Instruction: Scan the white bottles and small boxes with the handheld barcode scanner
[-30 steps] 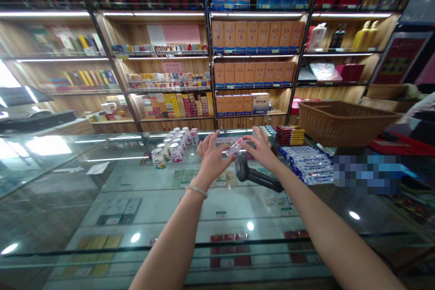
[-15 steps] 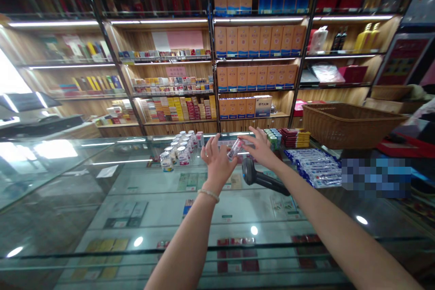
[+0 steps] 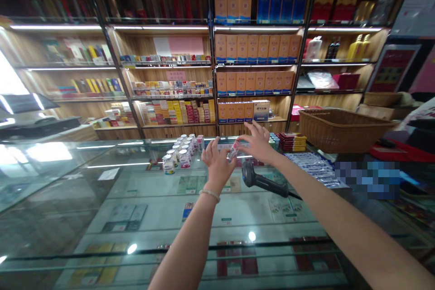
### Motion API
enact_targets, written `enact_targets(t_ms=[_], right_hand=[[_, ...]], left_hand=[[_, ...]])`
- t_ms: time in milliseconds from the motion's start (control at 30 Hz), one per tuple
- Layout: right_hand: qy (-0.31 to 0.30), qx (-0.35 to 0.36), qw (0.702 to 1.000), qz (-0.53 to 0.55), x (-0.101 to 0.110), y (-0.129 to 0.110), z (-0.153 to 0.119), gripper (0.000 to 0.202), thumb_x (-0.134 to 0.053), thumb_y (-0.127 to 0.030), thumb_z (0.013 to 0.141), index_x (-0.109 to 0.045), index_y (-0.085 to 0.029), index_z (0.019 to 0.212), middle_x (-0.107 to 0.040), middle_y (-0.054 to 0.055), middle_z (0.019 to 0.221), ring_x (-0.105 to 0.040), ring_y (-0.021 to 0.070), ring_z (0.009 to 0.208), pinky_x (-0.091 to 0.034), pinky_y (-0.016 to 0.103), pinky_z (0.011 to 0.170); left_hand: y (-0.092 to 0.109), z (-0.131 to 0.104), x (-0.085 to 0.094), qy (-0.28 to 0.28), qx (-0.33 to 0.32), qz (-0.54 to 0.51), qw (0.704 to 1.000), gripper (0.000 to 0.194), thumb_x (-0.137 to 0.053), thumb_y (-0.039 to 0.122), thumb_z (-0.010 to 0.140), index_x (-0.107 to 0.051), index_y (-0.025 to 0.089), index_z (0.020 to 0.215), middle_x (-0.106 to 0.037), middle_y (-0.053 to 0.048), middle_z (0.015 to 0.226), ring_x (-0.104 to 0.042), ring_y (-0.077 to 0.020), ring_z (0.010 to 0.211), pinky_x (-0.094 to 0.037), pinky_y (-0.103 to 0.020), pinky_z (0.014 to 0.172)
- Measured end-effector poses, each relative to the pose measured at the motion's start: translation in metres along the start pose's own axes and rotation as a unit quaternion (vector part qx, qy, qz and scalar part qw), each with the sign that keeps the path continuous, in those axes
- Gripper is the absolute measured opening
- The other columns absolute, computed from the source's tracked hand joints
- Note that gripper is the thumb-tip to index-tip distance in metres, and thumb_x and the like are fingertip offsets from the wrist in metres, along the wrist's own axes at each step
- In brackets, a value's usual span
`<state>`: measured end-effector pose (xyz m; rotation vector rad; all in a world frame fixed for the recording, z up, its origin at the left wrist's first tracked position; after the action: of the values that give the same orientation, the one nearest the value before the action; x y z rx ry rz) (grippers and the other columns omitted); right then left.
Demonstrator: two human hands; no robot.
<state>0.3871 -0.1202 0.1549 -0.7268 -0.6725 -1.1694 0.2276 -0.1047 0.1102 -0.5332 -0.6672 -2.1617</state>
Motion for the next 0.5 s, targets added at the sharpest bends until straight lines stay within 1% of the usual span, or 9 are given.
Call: enact_targets(t_ms=[133, 233, 367, 500], right_hand=[[-0.005, 0.013, 1.0, -0.016, 0.014, -0.01, 0.01, 0.034, -0.062, -0.058, 0.094, -0.078, -0.032, 0.11, -0.035, 0.007, 0.167, -0.014, 0.0367, 0.157, -0.012, 0.067, 0.12], [-0.017, 0.018, 0.999, -0.021, 0.018, -0.018, 0.016, 0.031, -0.064, -0.054, 0.094, -0.078, -0.032, 0.109, -0.034, 0.007, 0.168, -0.014, 0.0368, 0.157, -0.01, 0.068, 0.12], [-0.03, 0.031, 0.999, -0.021, 0.014, -0.027, 0.02, 0.03, -0.065, -0.052, 0.093, -0.078, -0.032, 0.11, -0.034, 0.007, 0.168, -0.012, 0.0371, 0.158, -0.01, 0.068, 0.121], [-0.044, 0.044, 0.998, -0.015, 0.001, -0.037, 0.023, 0.031, -0.066, -0.053, 0.092, -0.077, -0.031, 0.11, -0.034, 0.008, 0.168, -0.013, 0.0367, 0.158, -0.012, 0.069, 0.12]], left_hand=[[0.005, 0.005, 0.005, -0.011, -0.007, -0.006, 1.0, 0.021, -0.079, 0.031, 0.078, -0.075, 0.025, 0.098, -0.045, -0.012, 0.16, -0.036, -0.0383, 0.149, -0.023, -0.064, 0.121], [0.004, 0.008, 0.007, -0.019, 0.002, -0.009, 1.0, 0.021, -0.08, 0.033, 0.079, -0.076, 0.025, 0.097, -0.046, -0.012, 0.16, -0.035, -0.0389, 0.149, -0.023, -0.066, 0.121], [-0.005, 0.008, 0.009, -0.033, -0.01, -0.004, 0.999, 0.023, -0.081, 0.036, 0.078, -0.076, 0.025, 0.097, -0.046, -0.012, 0.16, -0.034, -0.0386, 0.15, -0.022, -0.066, 0.122], [-0.021, 0.005, 0.016, -0.033, -0.047, 0.012, 0.998, 0.021, -0.08, 0.038, 0.079, -0.076, 0.025, 0.095, -0.048, -0.011, 0.159, -0.034, -0.0379, 0.15, -0.019, -0.065, 0.123]])
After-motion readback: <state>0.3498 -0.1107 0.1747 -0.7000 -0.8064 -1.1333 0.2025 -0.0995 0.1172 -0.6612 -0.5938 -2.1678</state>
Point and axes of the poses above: each hand's wrist, its own z-axis towards the middle knuckle, its own x-axis out of the back of the hand, y = z × x, the point moved 8 cm from there along z, towards the middle knuckle
